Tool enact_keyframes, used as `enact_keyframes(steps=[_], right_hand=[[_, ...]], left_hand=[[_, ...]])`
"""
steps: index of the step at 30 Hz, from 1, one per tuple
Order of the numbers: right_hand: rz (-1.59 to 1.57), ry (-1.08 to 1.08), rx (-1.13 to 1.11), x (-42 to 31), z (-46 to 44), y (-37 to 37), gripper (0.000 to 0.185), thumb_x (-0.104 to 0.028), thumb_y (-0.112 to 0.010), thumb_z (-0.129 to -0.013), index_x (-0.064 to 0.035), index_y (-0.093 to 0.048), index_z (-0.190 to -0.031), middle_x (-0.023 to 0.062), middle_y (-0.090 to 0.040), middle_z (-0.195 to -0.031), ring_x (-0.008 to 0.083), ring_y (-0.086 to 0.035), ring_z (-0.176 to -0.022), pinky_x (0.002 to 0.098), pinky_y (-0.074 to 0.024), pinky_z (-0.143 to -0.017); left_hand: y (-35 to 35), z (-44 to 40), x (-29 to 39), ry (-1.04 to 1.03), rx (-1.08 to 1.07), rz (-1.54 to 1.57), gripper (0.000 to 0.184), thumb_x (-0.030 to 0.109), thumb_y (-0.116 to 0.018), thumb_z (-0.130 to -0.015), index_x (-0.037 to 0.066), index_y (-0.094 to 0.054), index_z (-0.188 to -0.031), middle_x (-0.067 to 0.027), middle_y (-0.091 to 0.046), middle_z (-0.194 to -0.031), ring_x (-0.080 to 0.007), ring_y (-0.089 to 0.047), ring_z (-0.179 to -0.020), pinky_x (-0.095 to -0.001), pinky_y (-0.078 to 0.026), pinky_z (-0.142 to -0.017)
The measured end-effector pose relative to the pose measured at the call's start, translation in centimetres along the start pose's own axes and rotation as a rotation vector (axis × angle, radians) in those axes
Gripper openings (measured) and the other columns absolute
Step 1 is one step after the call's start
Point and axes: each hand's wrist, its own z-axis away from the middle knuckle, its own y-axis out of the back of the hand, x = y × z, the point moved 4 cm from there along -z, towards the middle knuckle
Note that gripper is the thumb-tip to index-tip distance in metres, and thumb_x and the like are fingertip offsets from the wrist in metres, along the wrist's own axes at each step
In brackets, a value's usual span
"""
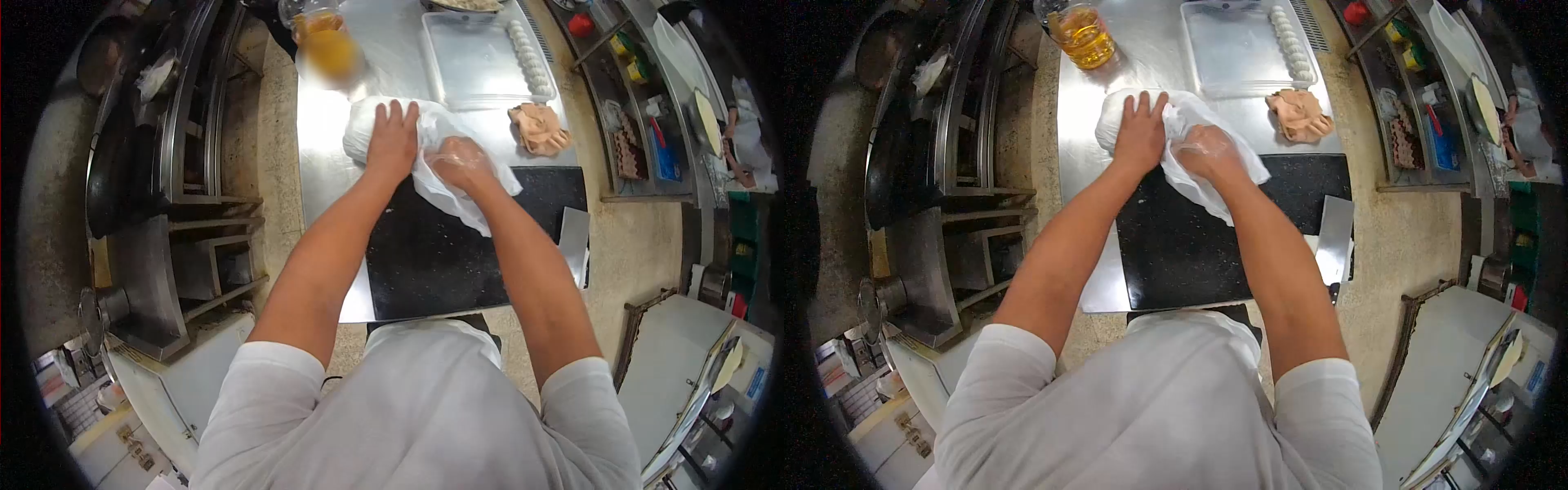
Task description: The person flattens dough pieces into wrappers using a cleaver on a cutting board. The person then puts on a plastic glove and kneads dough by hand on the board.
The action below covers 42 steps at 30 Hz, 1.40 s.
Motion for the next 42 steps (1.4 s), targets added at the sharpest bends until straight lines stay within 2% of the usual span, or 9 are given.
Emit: enact_keyframes(steps=[5, 10, 16, 21, 23, 28, 30, 36, 42], right_hand=[[-0.158, -0.068, 0.463, 1.5, 12.4, 6.3, 0.049, -0.046, -0.063, -0.089, 0.0017, -0.070, -0.087, 0.0274, -0.069, -0.084, 0.0440, -0.067, -0.081, 0.0492, -0.0529, -0.077], [-0.273, 0.117, 0.758, 3.9, 22.8, 8.0, 0.026, -0.027, -0.076, -0.084, -0.0032, -0.065, -0.083, 0.0157, -0.064, -0.076, 0.0276, -0.063, -0.063, 0.0433, -0.0504, -0.060], [-0.224, 0.492, 0.787, 2.0, 23.8, 7.0, 0.027, -0.021, -0.079, -0.079, -0.0052, -0.057, -0.076, 0.0142, -0.060, -0.071, 0.0331, -0.060, -0.062, 0.0418, -0.0486, -0.057], [-0.126, -0.087, 0.076, 5.8, 12.5, -8.0, 0.038, -0.036, -0.059, -0.090, 0.0002, -0.071, -0.088, 0.0258, -0.071, -0.086, 0.0447, -0.070, -0.083, 0.0514, -0.0561, -0.079], [-0.172, -0.056, 0.097, 6.9, 10.7, -7.8, 0.043, -0.038, -0.056, -0.092, 0.0021, -0.071, -0.089, 0.0278, -0.070, -0.091, 0.0447, -0.070, -0.088, 0.0513, -0.0558, -0.082], [-0.100, -0.117, -0.056, 6.0, 10.0, -5.0, 0.049, -0.042, -0.054, -0.093, 0.0025, -0.072, -0.102, 0.0310, -0.068, -0.102, 0.0453, -0.067, -0.100, 0.0495, -0.0517, -0.092], [-0.173, -0.151, -0.134, 4.5, 9.2, -3.5, 0.052, -0.045, -0.055, -0.095, 0.0028, -0.070, -0.108, 0.0307, -0.068, -0.108, 0.0448, -0.065, -0.106, 0.0486, -0.0506, -0.093], [-0.977, -0.041, 0.276, 3.3, -4.8, -8.4, 0.058, -0.041, -0.053, -0.102, 0.0007, -0.044, -0.142, 0.0128, -0.063, -0.128, 0.0219, -0.063, -0.114, 0.0364, -0.0490, -0.100], [-1.198, -0.039, -0.060, -6.8, -13.1, -10.4, 0.056, -0.045, -0.057, -0.101, -0.0043, -0.051, -0.140, 0.0126, -0.055, -0.138, 0.0253, -0.056, -0.123, 0.0407, -0.0464, -0.101]], left_hand=[[4.0, -1.6, 0.7, 0.022, -0.192, 0.166, 0.039, 0.026, -0.060, -0.090, 0.014, -0.067, -0.127, -0.0118, -0.053, -0.142, -0.0371, -0.040, -0.138, -0.0610, -0.026, -0.114], [1.6, -3.2, 4.0, -0.016, -0.502, 0.399, 0.086, 0.021, -0.071, -0.081, 0.020, -0.030, -0.157, -0.0187, -0.042, -0.152, -0.0389, -0.064, -0.111, -0.0455, -0.047, -0.103], [-3.3, -3.0, 5.5, 0.154, -0.384, 0.485, 0.062, 0.015, -0.068, -0.084, 0.014, -0.048, -0.143, -0.0172, -0.060, -0.129, -0.0341, -0.065, -0.109, -0.0476, -0.051, -0.093], [0.4, -0.3, 5.1, 0.067, -0.338, 0.578, 0.032, 0.012, -0.069, -0.081, 0.007, -0.066, -0.112, -0.0169, -0.068, -0.112, -0.0348, -0.064, -0.110, -0.0454, -0.050, -0.092], [0.3, 4.6, 3.1, 0.194, 0.238, 1.009, 0.026, 0.011, -0.069, -0.086, 0.005, -0.068, -0.112, -0.0193, -0.068, -0.112, -0.0347, -0.064, -0.109, -0.0422, -0.050, -0.095], [-3.1, 15.5, -2.3, 0.761, -0.016, 1.017, 0.055, 0.008, -0.071, -0.087, 0.002, -0.053, -0.139, -0.0153, -0.066, -0.126, -0.0286, -0.064, -0.117, -0.0397, -0.048, -0.101], [-4.0, 16.7, -3.5, 1.340, 0.624, 1.843, 0.047, 0.011, -0.065, -0.093, -0.004, -0.053, -0.137, -0.0134, -0.065, -0.127, -0.0264, -0.064, -0.112, -0.0396, -0.051, -0.096], [-8.1, 16.7, -5.3, 1.600, 0.398, 2.336, 0.042, 0.014, -0.052, -0.098, -0.005, -0.051, -0.136, -0.0126, -0.060, -0.133, -0.0250, -0.064, -0.114, -0.0394, -0.053, -0.096], [-6.1, 14.3, -9.0, 1.570, 0.174, 2.335, 0.042, 0.020, -0.054, -0.099, -0.002, -0.053, -0.135, -0.0141, -0.063, -0.128, -0.0245, -0.066, -0.111, -0.0426, -0.056, -0.093]])
